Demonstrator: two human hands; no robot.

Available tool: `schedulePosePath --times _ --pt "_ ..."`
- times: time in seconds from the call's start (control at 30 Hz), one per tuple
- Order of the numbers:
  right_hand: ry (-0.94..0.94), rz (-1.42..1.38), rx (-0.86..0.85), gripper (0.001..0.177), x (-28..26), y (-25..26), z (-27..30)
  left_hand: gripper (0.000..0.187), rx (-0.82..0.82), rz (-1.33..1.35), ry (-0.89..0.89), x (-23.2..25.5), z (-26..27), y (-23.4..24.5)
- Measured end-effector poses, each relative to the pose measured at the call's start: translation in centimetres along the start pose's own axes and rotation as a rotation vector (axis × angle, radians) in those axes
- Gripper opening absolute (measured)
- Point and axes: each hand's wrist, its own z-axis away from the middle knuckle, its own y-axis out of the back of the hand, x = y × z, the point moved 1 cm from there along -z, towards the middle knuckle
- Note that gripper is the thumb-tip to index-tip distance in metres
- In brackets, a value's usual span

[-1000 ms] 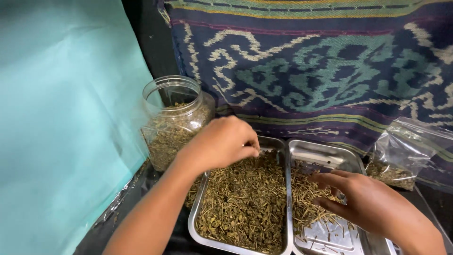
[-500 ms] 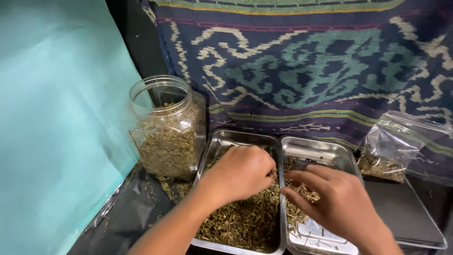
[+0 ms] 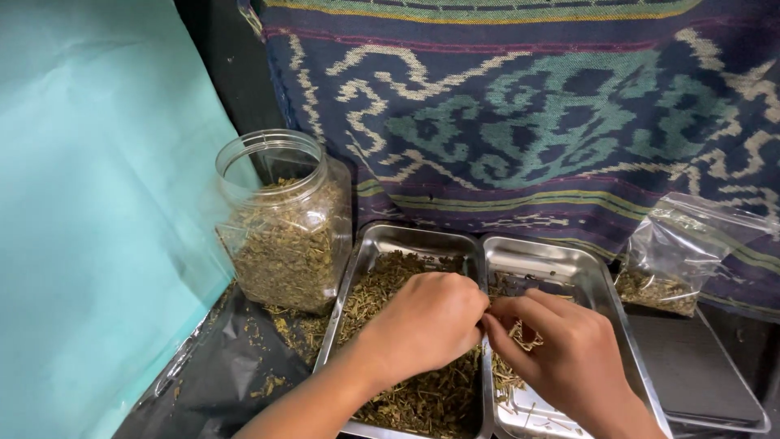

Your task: Sorting dried tea leaves by hand to remove stems and impurities

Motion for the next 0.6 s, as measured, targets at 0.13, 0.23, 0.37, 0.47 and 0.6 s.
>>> schedulePosePath --times 0.13,0.23,0.37,0.47,0.6 --pt "-0.065 -0.052 0.008 0.005 0.7 0.6 0.2 0.003 -0.066 -0.024 0.034 -0.5 -0.6 -0.1" --pt "-0.088 -0.113 0.031 0.001 2.0 1.4 0.2 0.025 -0.165 0.005 0.174 -1.3 -0.7 1.0" --pt "-0.257 0.295 -0.236 0.012 4.1 2.6 -0.3 0.016 0.105 -0.047 0.242 -2.1 0.0 4.3" --pt "-0.353 0.549 -0.594 0.024 5.1 2.9 -1.2 0.014 0.341 -0.140 0.221 -2.9 0.9 6.6" --pt "-0.407 0.659 -1.007 0.056 6.5 2.3 -1.4 0.006 0.721 -0.273 0.121 -3.9 2.5 9.6"
